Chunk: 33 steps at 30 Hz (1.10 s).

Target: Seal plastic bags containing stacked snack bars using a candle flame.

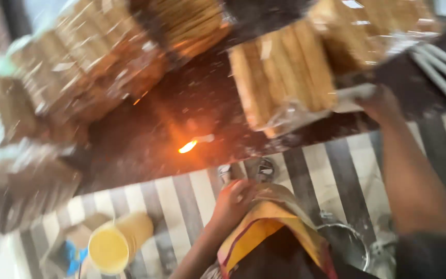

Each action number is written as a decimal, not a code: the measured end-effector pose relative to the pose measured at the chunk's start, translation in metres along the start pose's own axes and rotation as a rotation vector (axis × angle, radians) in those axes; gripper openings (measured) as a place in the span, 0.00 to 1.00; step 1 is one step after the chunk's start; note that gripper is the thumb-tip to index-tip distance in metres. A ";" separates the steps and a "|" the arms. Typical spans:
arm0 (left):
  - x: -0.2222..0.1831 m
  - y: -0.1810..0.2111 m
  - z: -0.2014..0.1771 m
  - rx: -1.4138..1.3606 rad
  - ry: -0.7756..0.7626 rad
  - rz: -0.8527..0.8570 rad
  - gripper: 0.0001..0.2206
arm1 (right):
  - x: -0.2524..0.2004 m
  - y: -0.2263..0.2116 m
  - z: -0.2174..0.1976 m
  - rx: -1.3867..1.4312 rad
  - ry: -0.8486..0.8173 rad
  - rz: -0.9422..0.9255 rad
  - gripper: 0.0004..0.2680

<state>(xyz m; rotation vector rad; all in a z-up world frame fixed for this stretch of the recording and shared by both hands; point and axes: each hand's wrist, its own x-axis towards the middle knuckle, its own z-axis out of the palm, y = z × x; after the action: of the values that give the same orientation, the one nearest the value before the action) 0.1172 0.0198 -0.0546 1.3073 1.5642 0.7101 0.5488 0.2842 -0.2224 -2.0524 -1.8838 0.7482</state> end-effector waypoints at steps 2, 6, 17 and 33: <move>0.006 -0.001 -0.006 0.057 -0.021 0.024 0.09 | -0.040 0.012 -0.006 0.478 -0.015 0.270 0.15; 0.017 -0.034 0.000 -0.027 -0.031 -0.048 0.12 | -0.171 -0.013 0.041 0.941 0.009 0.283 0.12; -0.020 -0.148 -0.073 -0.503 0.163 -0.311 0.10 | -0.200 -0.264 0.161 0.620 -0.275 -0.363 0.11; -0.087 -0.227 -0.162 -0.638 0.424 -0.364 0.13 | -0.184 -0.339 0.227 0.149 0.011 -0.521 0.10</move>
<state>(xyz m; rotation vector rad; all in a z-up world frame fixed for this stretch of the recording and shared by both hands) -0.1245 -0.1011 -0.1654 0.4036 1.6427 1.1741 0.1357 0.1132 -0.2013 -1.3792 -2.1451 0.7064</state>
